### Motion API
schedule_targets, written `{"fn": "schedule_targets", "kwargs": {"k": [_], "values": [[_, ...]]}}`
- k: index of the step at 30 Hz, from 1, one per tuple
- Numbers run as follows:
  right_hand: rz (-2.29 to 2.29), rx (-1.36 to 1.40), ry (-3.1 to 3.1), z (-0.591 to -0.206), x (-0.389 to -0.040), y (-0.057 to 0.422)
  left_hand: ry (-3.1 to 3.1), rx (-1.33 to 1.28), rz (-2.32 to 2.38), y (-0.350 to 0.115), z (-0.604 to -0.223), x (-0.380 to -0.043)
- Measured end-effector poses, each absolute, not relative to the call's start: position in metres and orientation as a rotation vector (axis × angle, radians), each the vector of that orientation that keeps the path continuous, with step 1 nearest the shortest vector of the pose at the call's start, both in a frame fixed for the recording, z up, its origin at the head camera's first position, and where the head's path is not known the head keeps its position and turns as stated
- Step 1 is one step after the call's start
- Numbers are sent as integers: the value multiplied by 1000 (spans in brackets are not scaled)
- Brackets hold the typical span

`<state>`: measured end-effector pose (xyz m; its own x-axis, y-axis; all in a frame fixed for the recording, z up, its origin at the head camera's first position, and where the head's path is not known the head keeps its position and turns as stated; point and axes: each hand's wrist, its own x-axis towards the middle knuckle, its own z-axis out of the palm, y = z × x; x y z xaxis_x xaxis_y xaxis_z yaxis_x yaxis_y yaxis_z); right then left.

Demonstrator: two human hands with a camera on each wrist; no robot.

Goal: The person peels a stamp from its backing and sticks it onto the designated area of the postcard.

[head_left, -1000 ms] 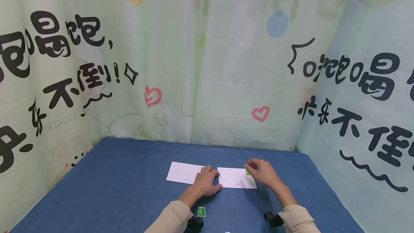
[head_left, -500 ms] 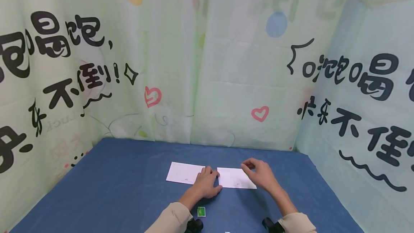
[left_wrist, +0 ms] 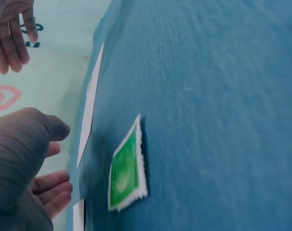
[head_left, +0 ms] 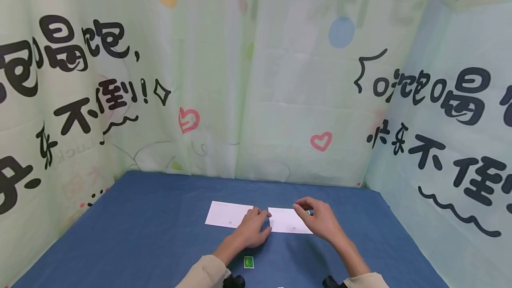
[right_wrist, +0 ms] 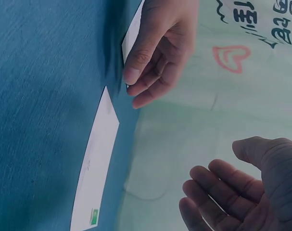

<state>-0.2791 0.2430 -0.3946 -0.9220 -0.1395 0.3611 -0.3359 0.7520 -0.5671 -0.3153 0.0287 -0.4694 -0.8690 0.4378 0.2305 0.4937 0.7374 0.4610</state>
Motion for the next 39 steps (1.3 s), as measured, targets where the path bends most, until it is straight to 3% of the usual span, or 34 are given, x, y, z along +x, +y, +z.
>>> {"fn": "schedule_targets", "kwargs": {"k": [16,39], "values": [[1043,471,-2608,-393,-270,227,-2706,-838,-926,-3,-469,-306],[831,697,-2614,-396,-257,196,-2614,-815,-909,-44,-468,-293]]}}
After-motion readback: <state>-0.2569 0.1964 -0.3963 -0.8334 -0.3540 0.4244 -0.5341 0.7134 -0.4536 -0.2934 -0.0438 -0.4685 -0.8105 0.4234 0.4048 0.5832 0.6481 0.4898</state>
